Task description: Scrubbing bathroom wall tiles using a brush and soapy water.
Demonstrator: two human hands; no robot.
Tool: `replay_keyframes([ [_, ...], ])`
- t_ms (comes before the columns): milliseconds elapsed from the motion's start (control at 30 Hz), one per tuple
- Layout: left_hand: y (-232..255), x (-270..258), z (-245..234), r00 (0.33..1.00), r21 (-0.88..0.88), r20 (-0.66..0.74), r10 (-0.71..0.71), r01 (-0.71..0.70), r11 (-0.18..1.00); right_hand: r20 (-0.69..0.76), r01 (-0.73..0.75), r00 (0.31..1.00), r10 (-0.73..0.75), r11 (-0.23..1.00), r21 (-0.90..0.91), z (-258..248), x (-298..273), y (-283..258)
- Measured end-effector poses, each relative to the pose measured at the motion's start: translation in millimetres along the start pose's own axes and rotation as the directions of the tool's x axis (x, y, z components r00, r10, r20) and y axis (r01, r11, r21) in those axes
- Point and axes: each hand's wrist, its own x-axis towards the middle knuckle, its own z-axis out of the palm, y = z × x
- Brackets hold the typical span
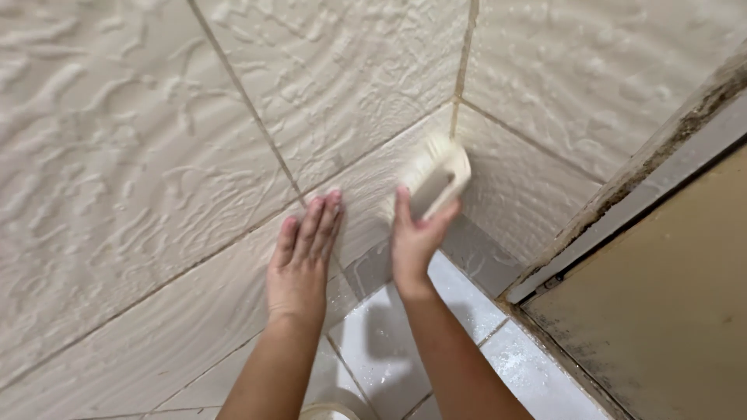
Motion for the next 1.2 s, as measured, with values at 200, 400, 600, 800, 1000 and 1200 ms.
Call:
replay_keyframes([
  [200,8.9,29.6,-31.1,0.993,0.026,0.031,0.113,-0.113,0.993,-0.034,0.293,0.956,-0.293,0.956,0.012,-8.7,17.6,44.6],
  [400,10.5,41.9,-48.8,0.972,0.092,0.075,0.221,-0.228,0.969,-0.068,-0.224,0.968,0.241,0.954,0.197,-36.7,-35.7,162.1],
  [600,23.6,49.8,-37.0,0.961,0.105,0.132,0.244,-0.259,0.960,-0.054,-0.032,0.997,0.048,0.962,0.272,1.0,-26.2,96.5],
  [800,36.4,46.8,-24.0,0.964,0.132,0.108,0.242,-0.255,0.958,-0.036,-0.070,0.997,0.074,0.994,0.086,-54.5,-9.2,204.1],
  [1000,42.9,46.8,-18.0,0.964,0.155,0.080,0.252,-0.262,0.952,0.002,-0.401,0.914,0.406,0.902,0.159,-44.8,-32.3,180.1],
  [1200,53.4,49.2,-11.2,0.961,0.154,0.085,0.263,-0.273,0.950,-0.053,-0.104,0.990,0.128,0.941,0.322,-32.3,-11.2,188.2],
])
